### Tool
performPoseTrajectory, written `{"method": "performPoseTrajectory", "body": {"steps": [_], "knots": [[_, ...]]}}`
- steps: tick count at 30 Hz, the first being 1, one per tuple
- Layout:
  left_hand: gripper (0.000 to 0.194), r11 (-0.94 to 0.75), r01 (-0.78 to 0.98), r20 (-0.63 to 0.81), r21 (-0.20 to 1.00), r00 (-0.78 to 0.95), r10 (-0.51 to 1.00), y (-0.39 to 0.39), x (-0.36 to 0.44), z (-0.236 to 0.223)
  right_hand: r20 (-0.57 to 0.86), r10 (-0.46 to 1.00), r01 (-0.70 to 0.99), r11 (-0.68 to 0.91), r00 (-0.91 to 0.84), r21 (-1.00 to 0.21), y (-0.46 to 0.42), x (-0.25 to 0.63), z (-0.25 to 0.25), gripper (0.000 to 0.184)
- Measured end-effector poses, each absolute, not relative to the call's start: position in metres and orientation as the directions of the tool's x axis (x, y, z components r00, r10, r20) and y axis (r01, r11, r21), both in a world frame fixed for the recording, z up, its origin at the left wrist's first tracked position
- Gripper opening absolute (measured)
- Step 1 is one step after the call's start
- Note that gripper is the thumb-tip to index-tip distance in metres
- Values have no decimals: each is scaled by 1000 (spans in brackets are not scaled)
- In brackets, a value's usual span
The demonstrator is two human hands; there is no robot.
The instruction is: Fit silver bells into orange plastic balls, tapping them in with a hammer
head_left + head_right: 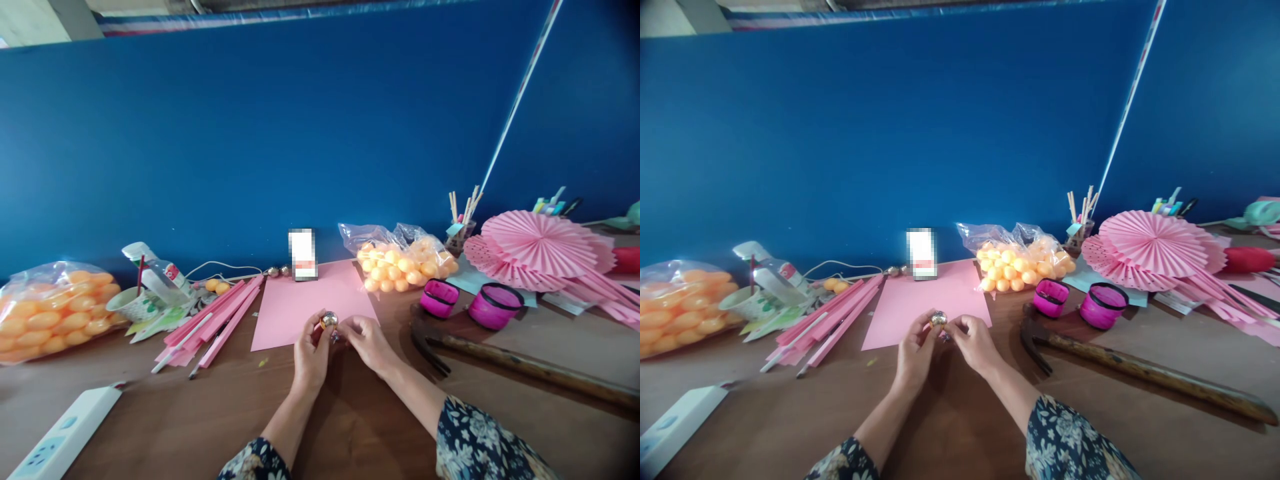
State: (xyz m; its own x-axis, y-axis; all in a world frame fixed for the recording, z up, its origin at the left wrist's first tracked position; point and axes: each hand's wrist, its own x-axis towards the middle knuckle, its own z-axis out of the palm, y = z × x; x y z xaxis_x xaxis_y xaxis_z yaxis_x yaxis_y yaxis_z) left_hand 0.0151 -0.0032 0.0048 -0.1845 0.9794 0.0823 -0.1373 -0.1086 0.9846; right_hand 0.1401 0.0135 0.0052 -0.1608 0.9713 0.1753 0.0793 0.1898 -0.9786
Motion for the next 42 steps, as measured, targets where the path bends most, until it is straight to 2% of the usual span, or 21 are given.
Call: {"method": "performPoseTrajectory", "body": {"steps": [4, 13, 17, 22, 35, 42], "knots": [[38, -92, -164, 60, 982, -191, 980, -3, 16, 4, 174, 973, 100, 190, -151, -977, 14, 140, 4, 31], [39, -74, -101, 54, 992, -184, 981, -5, 16, 9, 171, 979, 183, 189, -108, -965, 15, 141, -1, 29], [41, -65, -136, 48, 989, -129, 991, -5, 15, 5, 177, 977, 105, 189, -117, -976, 15, 141, 1, 26], [45, -15, -285, 1, 958, -50, 999, -4, 16, -2, 148, 975, -26, 145, -165, -989, 14, 142, 6, 25], [40, 40, -358, -70, 933, -72, 995, -3, 15, 3, 198, 953, 15, 207, -229, -978, 6, 141, 11, 28], [43, 37, -390, -36, 920, 10, 999, -4, 15, 4, 159, 959, 4, 165, -233, -986, 8, 142, 13, 29]]}}
